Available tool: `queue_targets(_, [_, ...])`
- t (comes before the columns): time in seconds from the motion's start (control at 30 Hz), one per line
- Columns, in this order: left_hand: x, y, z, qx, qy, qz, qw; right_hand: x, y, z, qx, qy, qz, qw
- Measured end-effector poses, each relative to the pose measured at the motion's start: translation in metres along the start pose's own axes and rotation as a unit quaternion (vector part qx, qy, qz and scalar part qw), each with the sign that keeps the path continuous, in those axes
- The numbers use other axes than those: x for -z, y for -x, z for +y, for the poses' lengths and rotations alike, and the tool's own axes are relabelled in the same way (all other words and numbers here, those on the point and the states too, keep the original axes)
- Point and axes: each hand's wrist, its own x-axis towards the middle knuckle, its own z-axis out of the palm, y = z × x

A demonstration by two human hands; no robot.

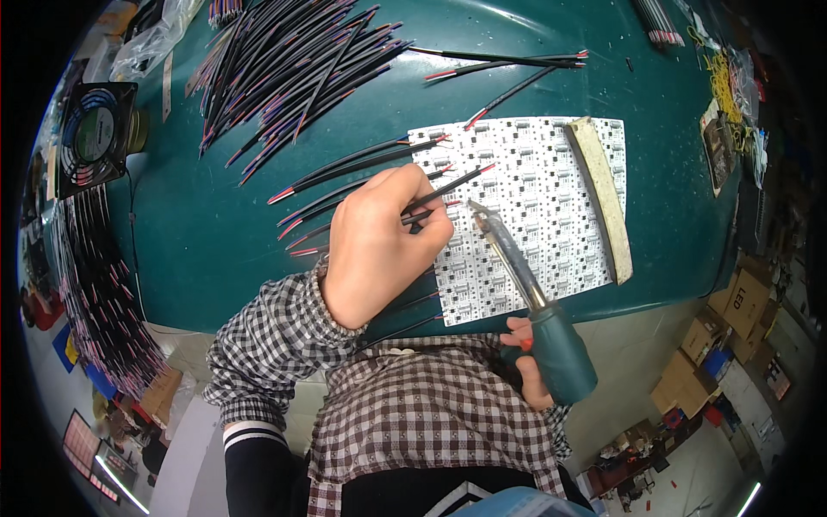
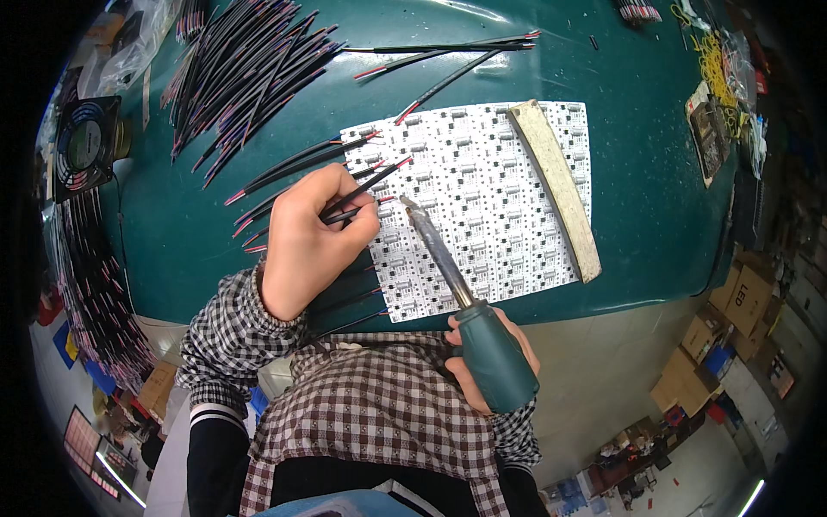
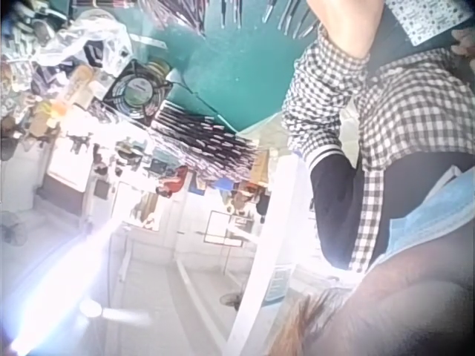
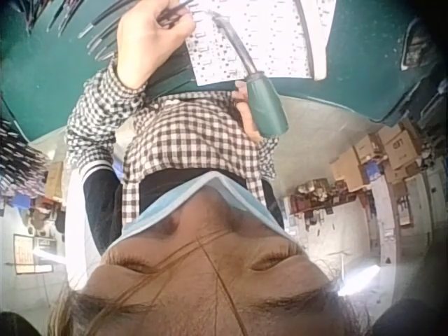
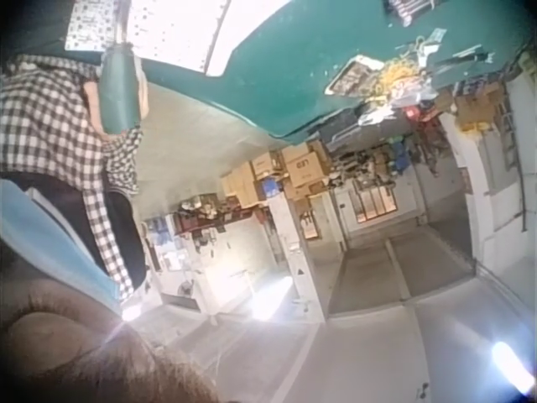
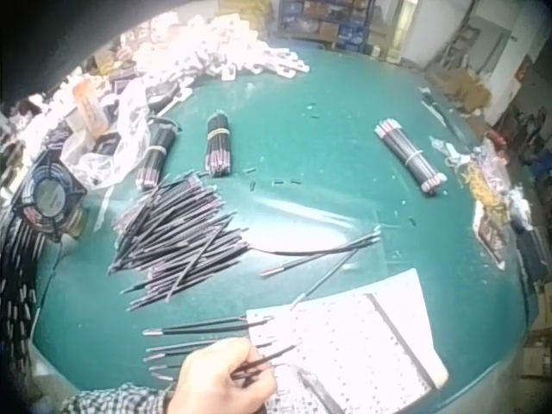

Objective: The person solders electrical wires onto an LED light circuit board using a soldering iron and solder wire.

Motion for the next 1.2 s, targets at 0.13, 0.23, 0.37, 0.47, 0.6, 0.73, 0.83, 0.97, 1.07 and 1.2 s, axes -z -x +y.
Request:
queue_targets(0.13, [0.002,-0.001,0.001,0.002,-0.005,-0.008,1.000,-0.003,-0.004,-0.005,-0.009,-0.090,0.040,0.995])
queue_targets(0.23, [0.002,0.000,0.003,0.010,-0.019,-0.012,1.000,0.003,0.001,0.007,0.018,-0.034,0.006,0.999])
queue_targets(0.37, [0.001,0.001,0.002,0.008,-0.024,-0.011,1.000,0.000,0.004,0.009,0.026,-0.107,0.019,0.994])
queue_targets(0.47, [-0.002,0.003,0.001,-0.005,-0.015,0.011,1.000,-0.003,-0.002,-0.001,-0.010,-0.113,0.038,0.993])
queue_targets(0.6, [-0.003,0.005,0.003,0.000,-0.018,0.013,1.000,-0.002,0.003,0.003,-0.022,-0.123,0.036,0.992])
queue_targets(0.73, [-0.005,0.002,-0.002,-0.023,-0.044,0.023,0.999,-0.001,0.002,0.000,-0.040,-0.122,0.020,0.991])
queue_targets(0.83, [-0.008,0.004,0.003,-0.013,-0.057,0.028,0.998,-0.001,0.004,0.003,-0.030,-0.116,0.019,0.993])
queue_targets(0.97, [-0.010,0.003,0.003,-0.009,-0.053,0.042,0.998,-0.003,0.003,0.004,-0.029,-0.115,0.023,0.993])
queue_targets(1.07, [-0.011,0.003,0.001,-0.016,-0.051,0.048,0.997,-0.003,0.002,0.005,-0.019,-0.109,0.020,0.994])
queue_targets(1.2, [-0.011,0.003,0.002,-0.014,-0.051,0.046,0.998,-0.004,0.002,0.006,-0.017,-0.128,0.026,0.991])
